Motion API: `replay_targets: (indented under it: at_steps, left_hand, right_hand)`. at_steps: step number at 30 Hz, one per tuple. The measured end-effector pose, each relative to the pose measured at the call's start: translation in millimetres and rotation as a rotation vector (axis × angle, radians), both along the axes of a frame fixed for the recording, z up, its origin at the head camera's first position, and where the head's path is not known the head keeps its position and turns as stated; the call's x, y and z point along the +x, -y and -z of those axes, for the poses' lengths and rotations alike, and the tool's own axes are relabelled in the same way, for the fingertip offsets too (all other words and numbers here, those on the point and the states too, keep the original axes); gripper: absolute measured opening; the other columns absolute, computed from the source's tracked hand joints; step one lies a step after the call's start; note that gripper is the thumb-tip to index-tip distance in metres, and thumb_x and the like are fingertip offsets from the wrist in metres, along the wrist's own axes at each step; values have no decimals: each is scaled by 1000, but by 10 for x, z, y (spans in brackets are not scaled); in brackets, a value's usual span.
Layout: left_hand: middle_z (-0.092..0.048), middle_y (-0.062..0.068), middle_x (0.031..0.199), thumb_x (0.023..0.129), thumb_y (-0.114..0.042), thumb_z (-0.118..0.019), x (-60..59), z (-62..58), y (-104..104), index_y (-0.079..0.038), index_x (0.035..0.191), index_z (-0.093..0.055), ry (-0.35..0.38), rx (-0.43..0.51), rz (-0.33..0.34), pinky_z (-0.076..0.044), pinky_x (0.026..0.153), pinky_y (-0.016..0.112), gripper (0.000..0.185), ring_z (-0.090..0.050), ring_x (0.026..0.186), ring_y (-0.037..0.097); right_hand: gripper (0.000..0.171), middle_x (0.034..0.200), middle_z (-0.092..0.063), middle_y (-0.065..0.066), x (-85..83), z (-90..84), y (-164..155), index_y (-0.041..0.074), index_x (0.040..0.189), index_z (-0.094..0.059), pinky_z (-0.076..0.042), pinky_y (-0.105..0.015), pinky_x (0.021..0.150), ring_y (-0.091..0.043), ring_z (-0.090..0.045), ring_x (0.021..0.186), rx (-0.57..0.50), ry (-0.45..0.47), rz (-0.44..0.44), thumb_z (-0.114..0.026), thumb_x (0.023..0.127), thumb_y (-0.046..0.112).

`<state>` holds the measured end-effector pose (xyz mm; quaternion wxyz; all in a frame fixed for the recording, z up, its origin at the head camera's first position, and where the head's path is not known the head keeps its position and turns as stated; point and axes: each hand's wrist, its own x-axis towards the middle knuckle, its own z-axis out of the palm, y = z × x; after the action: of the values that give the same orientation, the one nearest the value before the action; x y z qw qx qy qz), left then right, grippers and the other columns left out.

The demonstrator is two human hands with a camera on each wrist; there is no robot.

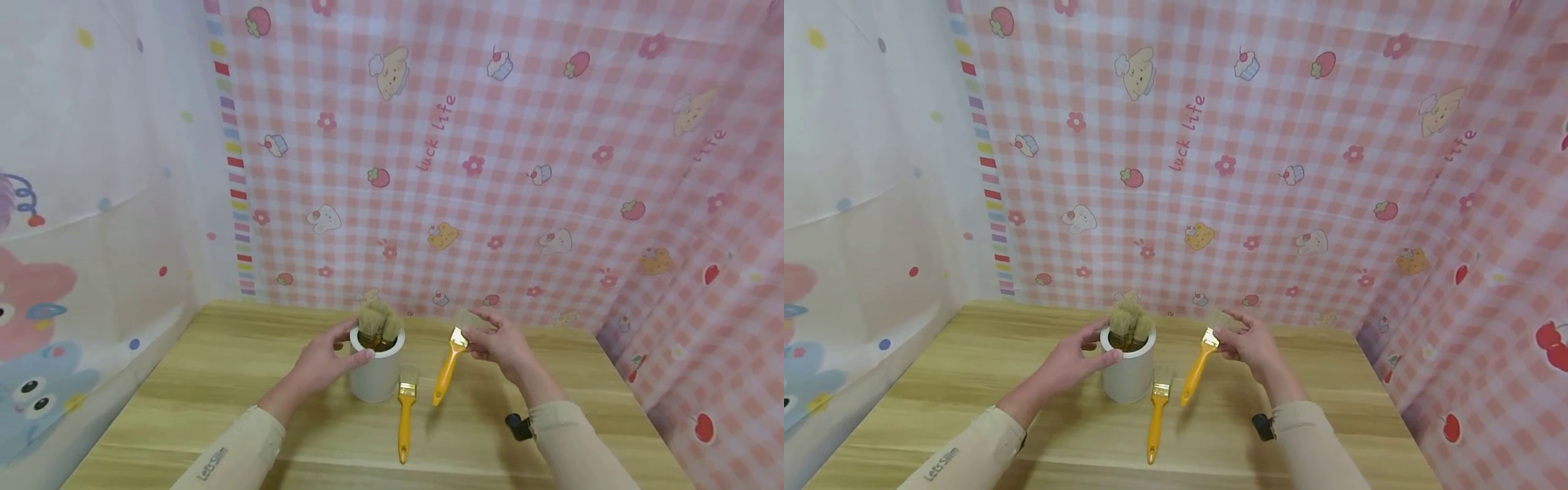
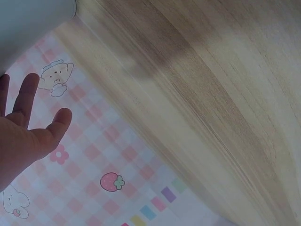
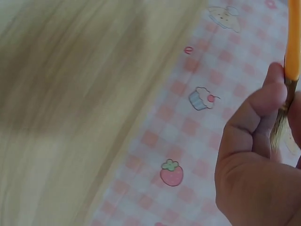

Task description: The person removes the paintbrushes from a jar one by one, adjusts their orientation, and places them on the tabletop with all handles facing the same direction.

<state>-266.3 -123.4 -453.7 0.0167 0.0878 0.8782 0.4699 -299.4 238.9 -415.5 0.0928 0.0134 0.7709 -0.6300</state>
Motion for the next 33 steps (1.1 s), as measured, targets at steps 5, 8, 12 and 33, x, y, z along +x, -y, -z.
replay_targets:
  at_steps: [5,8,12,33]
  left_hand:
    - [-51,9,166,93,-63,-76,4,13,22,-32,166,-41,7,1,-15,-49,112,67,86,-57,142,45]
    - [-51,9,166,92,-63,-77,10,19,28,-31,165,-42,8,2,-20,-50,111,66,87,-57,141,45]
    - [-51,11,165,93,-62,-77,10,31,16,-30,165,-42,5,3,-8,-50,112,66,86,-58,141,45]
    - [-48,9,167,94,-60,-77,1,16,-21,-32,165,-42,8,12,-11,-49,112,67,84,-57,142,46]
  right_hand:
    - [68,111,-78,-7,-5,117,56,9,163,-43,-63,-27,73,-14,-73,80,23,32,-71,-74,103,14]
    - [67,106,-77,-7,-1,177,82,8,162,-44,-62,-26,71,-16,-74,80,32,50,-88,-73,102,12]
    - [65,101,-77,-7,18,242,93,6,161,-46,-62,-27,70,-17,-74,79,59,55,-91,-74,102,12]
    - [66,97,-76,-11,59,458,215,3,158,-47,-65,-36,77,-17,-71,75,67,82,-152,-77,99,12]
